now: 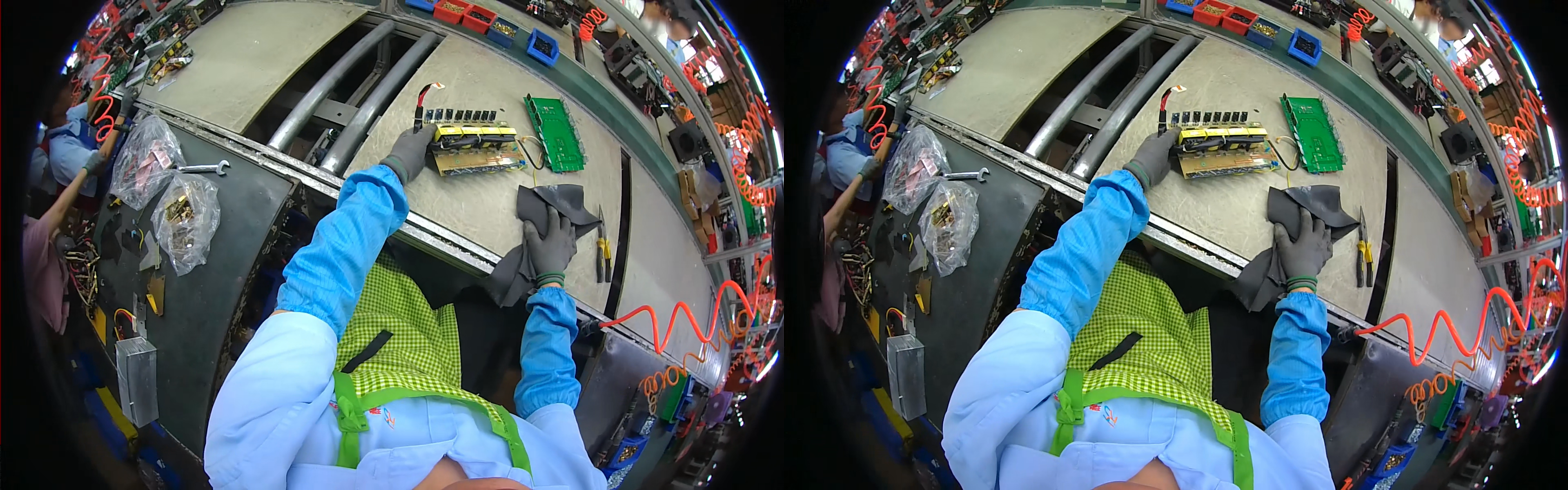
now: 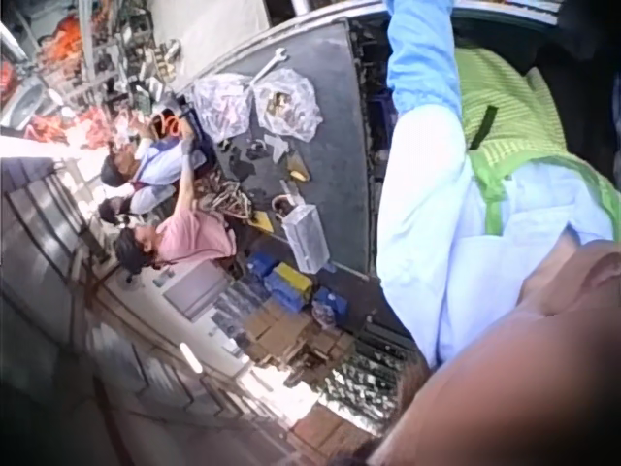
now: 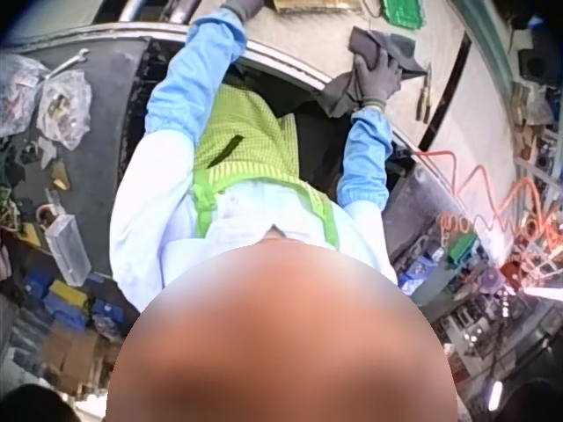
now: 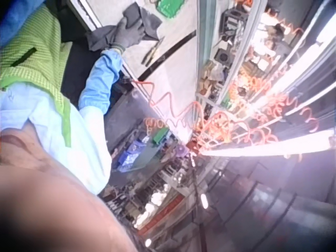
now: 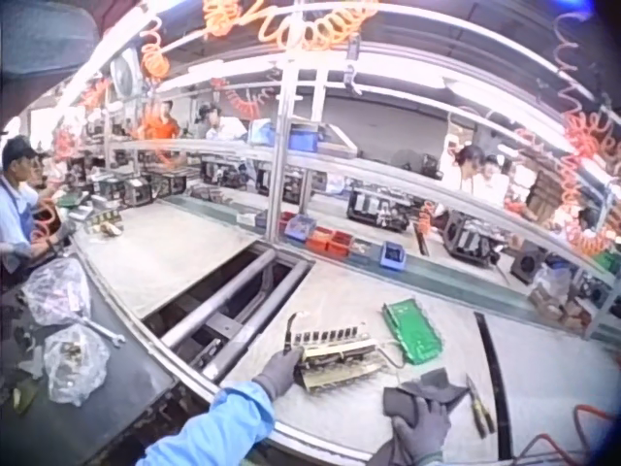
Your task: The person wipes a silver metal heat sink and a green circuit board with a dark cloth at a factory workstation. They handle the components one at a time, turning them over to clean different sides, and place them on the table. The person also moves a yellow plastic sheet and a metal bracket during the process.
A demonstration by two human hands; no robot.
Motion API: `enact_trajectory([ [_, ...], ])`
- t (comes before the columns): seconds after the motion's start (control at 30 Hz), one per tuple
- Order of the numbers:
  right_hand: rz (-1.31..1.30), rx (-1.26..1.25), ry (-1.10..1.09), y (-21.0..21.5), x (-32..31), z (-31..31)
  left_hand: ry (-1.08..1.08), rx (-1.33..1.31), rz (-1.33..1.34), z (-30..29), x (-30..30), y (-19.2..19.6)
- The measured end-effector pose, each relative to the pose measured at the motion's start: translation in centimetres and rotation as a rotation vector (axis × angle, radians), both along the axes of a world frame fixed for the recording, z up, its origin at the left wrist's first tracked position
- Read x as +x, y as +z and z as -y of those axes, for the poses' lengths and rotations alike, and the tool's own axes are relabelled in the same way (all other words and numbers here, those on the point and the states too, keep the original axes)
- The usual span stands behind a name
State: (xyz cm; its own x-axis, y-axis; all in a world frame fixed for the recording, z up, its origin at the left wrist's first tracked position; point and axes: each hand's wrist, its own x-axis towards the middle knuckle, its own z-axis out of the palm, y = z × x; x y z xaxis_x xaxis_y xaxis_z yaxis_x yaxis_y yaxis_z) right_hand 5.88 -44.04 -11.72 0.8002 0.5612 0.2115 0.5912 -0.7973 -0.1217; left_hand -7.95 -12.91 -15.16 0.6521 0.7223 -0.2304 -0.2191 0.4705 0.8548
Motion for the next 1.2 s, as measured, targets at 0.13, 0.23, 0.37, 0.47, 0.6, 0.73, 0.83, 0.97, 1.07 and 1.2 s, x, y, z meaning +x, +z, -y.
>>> enact_trajectory([
  [0.13, 0.038, 0.039, 0.003, -0.7, 0.3, 0.1, -0.045, 0.207, -0.025, -0.1, -0.5, -0.5],
  [0.23, 0.046, 0.066, 0.018, -0.1, 0.0, -0.4, -0.021, 0.108, 0.044, -0.6, -0.2, -1.5],
  [0.37, 0.052, 0.144, 0.025, -0.1, 0.0, -0.2, -0.012, 0.336, -0.057, 0.2, -0.9, -1.3],
  [0.47, -0.003, 0.177, 0.016, -0.5, 0.3, 0.0, -0.066, 0.094, -0.014, 0.0, -1.9, -0.4],
  [0.6, 0.021, 0.251, 0.089, -1.5, 2.8, 0.3, -0.263, -0.086, -0.143, -2.3, -2.7, 0.0],
  [0.73, -0.210, 0.624, 0.093, 2.5, 6.5, -0.5, -0.385, 0.412, -0.339, -2.8, -3.9, 1.0],
  [0.83, -0.127, 0.699, 0.370, 9.8, 3.2, -4.7, -0.431, 0.196, -0.243, -2.2, -3.6, 0.8],
  [0.97, -0.126, 0.401, 0.726, 11.6, 2.3, -12.0, -0.501, 0.051, -0.158, -1.7, -2.4, 0.8],
  [1.07, -0.305, 0.131, 0.859, 8.8, 0.3, -19.8, -0.427, -0.028, -0.188, -0.7, -4.5, 2.7],
  [1.2, -0.262, -0.201, 0.801, 7.3, -3.9, -24.1, -0.604, 1.408, -0.379, -2.5, -5.9, 3.1],
])
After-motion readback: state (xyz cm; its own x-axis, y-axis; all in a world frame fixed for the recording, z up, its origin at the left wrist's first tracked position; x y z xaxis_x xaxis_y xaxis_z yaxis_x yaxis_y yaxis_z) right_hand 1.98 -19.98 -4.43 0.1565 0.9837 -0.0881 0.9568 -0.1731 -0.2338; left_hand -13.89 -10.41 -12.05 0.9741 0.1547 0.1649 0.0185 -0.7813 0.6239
